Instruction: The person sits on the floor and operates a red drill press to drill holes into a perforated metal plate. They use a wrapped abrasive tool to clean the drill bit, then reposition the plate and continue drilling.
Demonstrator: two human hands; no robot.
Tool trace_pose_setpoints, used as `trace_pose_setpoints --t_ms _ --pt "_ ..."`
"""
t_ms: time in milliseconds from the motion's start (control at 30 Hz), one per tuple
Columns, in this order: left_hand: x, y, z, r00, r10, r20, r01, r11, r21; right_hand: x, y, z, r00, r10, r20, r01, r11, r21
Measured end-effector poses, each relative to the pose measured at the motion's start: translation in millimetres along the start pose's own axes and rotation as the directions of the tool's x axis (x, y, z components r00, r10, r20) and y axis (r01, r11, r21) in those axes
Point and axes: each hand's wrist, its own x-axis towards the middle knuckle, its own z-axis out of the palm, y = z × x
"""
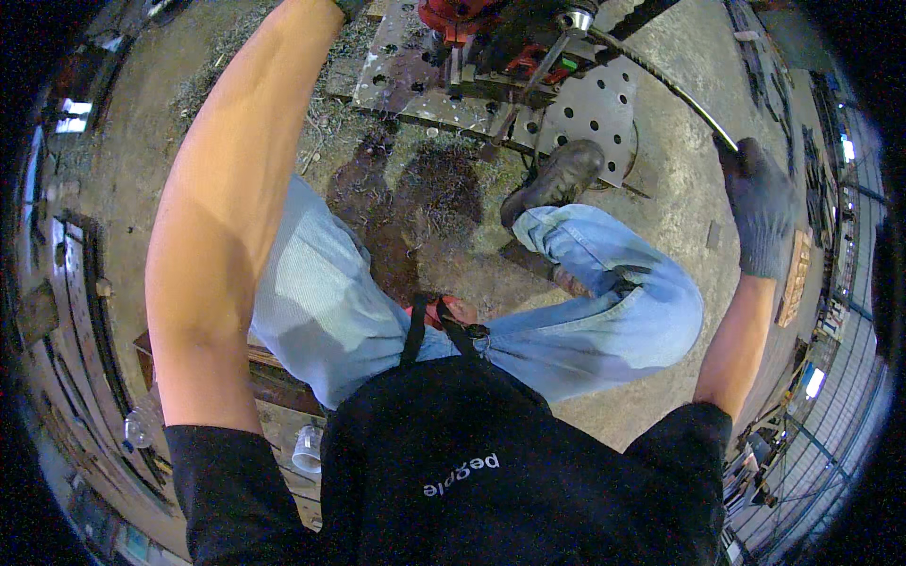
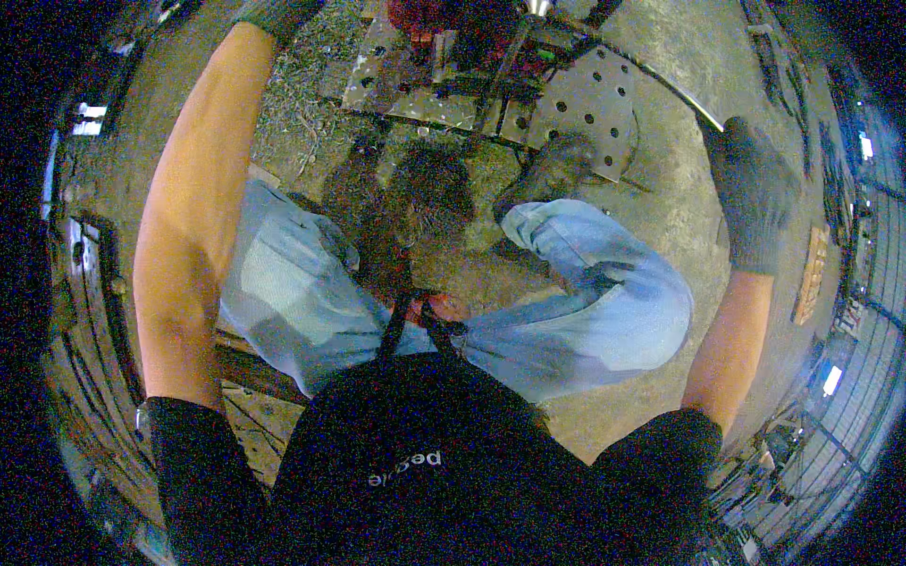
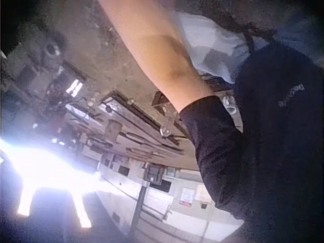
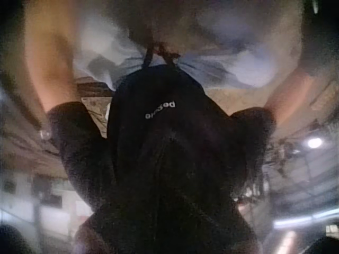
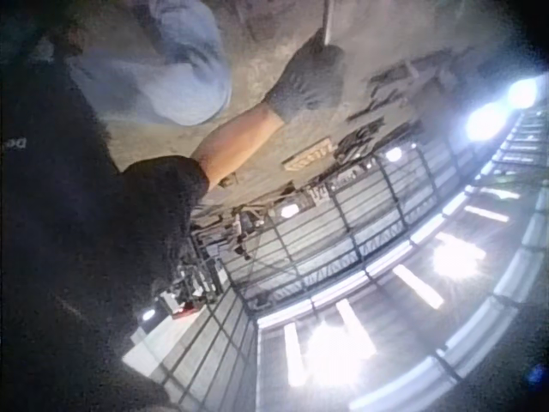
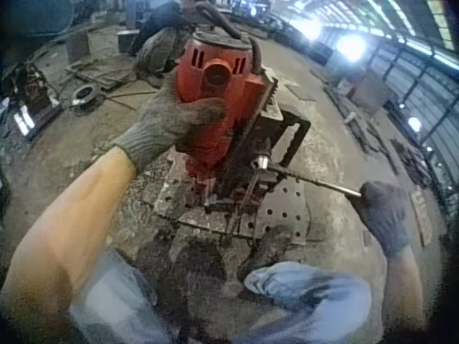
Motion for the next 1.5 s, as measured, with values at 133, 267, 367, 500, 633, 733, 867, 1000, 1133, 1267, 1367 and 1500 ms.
trace_pose_setpoints --t_ms 133,267,367,500,633,733,867,1000,1133,1267,1367,1500 --pt "0 5 8 0.999 0.020 0.047 -0.014 0.993 -0.118 15 23 42 0.983 -0.090 -0.158 0.100 0.993 0.056" --pt "-23 28 24 0.999 0.042 -0.029 -0.038 0.991 0.125 76 52 89 0.975 -0.134 -0.174 0.148 0.986 0.070" --pt "-41 55 58 0.994 -0.106 0.017 0.099 0.968 0.230 73 100 108 0.986 -0.126 -0.111 0.123 0.992 -0.038" --pt "-20 30 47 0.993 0.114 -0.001 -0.114 0.988 0.108 9 55 78 1.000 -0.011 0.010 0.011 1.000 -0.011" --pt "13 39 35 0.985 0.009 0.172 -0.010 1.000 0.007 -45 13 52 0.997 0.044 0.068 -0.053 0.989 0.138" --pt "32 43 40 0.968 0.038 0.249 -0.034 0.999 -0.019 -28 26 62 0.988 0.118 0.099 -0.128 0.987 0.099" --pt "32 39 46 0.986 -0.029 0.162 0.022 0.999 0.048 52 86 100 0.989 -0.054 -0.141 0.057 0.998 0.023" --pt "27 43 56 0.989 -0.009 0.147 -0.006 0.995 0.102 82 116 129 0.998 -0.025 -0.058 0.027 0.999 0.030" --pt "25 45 90 0.987 -0.004 0.162 -0.015 0.993 0.117 17 141 155 1.000 0.003 -0.018 -0.003 0.999 0.045" --pt "35 45 73 0.990 -0.008 0.141 -0.022 0.978 0.206 -51 46 91 0.971 0.163 0.173 -0.180 0.980 0.089" --pt "43 40 81 0.986 -0.017 0.164 -0.020 0.975 0.219 -76 18 64 0.920 0.225 0.320 -0.273 0.955 0.113" --pt "64 35 84 0.965 -0.139 0.222 0.070 0.954 0.290 -44 35 80 0.953 0.169 0.252 -0.217 0.961 0.173"
